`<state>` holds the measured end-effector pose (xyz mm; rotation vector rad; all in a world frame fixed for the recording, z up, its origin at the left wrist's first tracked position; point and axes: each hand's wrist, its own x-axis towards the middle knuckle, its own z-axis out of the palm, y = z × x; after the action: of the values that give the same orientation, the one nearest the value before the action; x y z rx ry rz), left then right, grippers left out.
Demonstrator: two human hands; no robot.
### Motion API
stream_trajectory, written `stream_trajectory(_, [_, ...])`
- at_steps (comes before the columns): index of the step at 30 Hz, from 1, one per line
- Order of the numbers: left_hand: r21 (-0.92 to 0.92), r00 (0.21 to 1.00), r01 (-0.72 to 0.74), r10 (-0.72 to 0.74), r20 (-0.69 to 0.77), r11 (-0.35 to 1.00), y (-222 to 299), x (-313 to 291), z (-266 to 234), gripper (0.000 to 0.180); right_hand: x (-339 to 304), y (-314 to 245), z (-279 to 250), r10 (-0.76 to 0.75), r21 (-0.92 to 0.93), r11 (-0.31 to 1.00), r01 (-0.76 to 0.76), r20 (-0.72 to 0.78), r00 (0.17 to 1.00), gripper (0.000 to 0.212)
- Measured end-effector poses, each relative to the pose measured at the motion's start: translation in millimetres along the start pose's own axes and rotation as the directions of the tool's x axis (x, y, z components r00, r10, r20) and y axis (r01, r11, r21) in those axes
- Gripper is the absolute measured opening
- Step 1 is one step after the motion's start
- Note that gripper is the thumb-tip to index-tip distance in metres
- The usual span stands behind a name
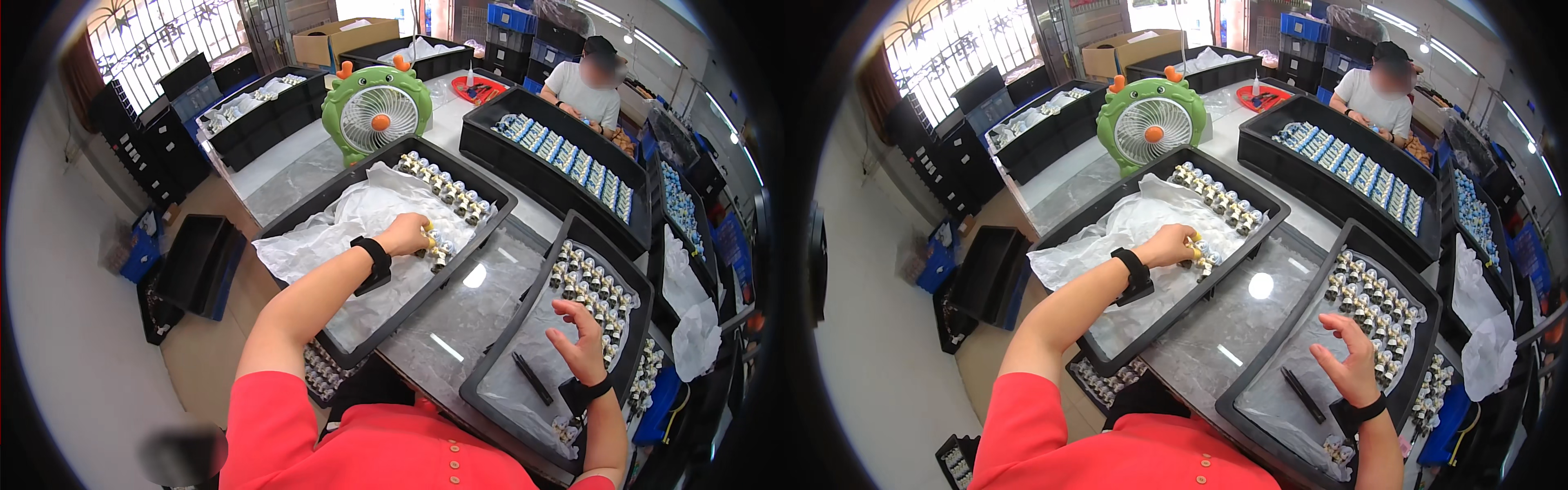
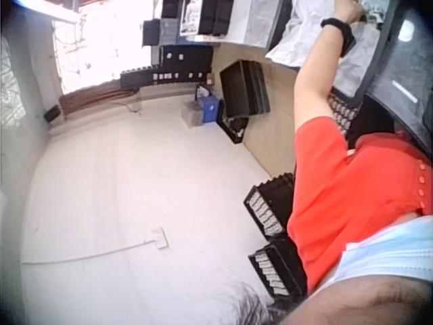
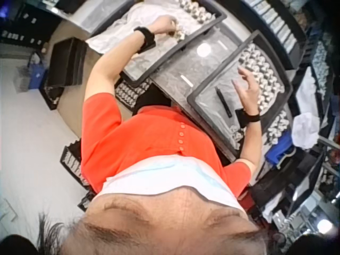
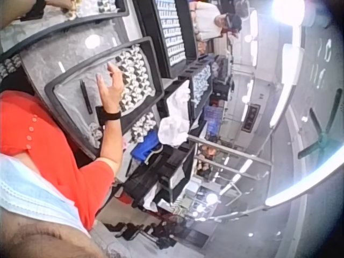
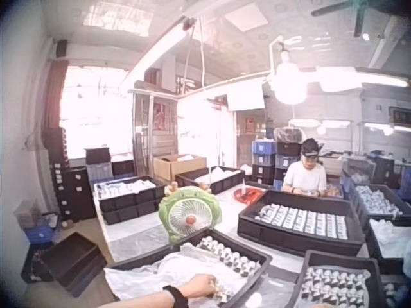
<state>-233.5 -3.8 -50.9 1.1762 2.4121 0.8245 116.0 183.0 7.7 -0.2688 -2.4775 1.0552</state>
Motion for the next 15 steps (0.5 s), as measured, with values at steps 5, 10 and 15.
stream_trajectory(5, [0.054,0.997,-0.011,0.015,-0.073,0.998,-6.7,10.7,-2.7,0.034,0.1,0.6,-1.4,-0.008,-0.004,1.000,0.008,-0.007,1.000,0.039])
stream_trajectory(10, [0.400,0.975,-0.137,0.195,-0.107,0.906,-12.2,30.3,-18.9,0.036,-0.5,-1.1,-3.5,0.003,-0.027,1.000,-0.003,0.004,1.000,0.033])
stream_trajectory(15, [0.483,0.994,0.057,-0.097,0.059,0.874,-14.5,42.8,-14.3,0.060,-1.3,1.7,-4.3,0.005,-0.024,1.000,-0.005,0.006,1.000,0.030])
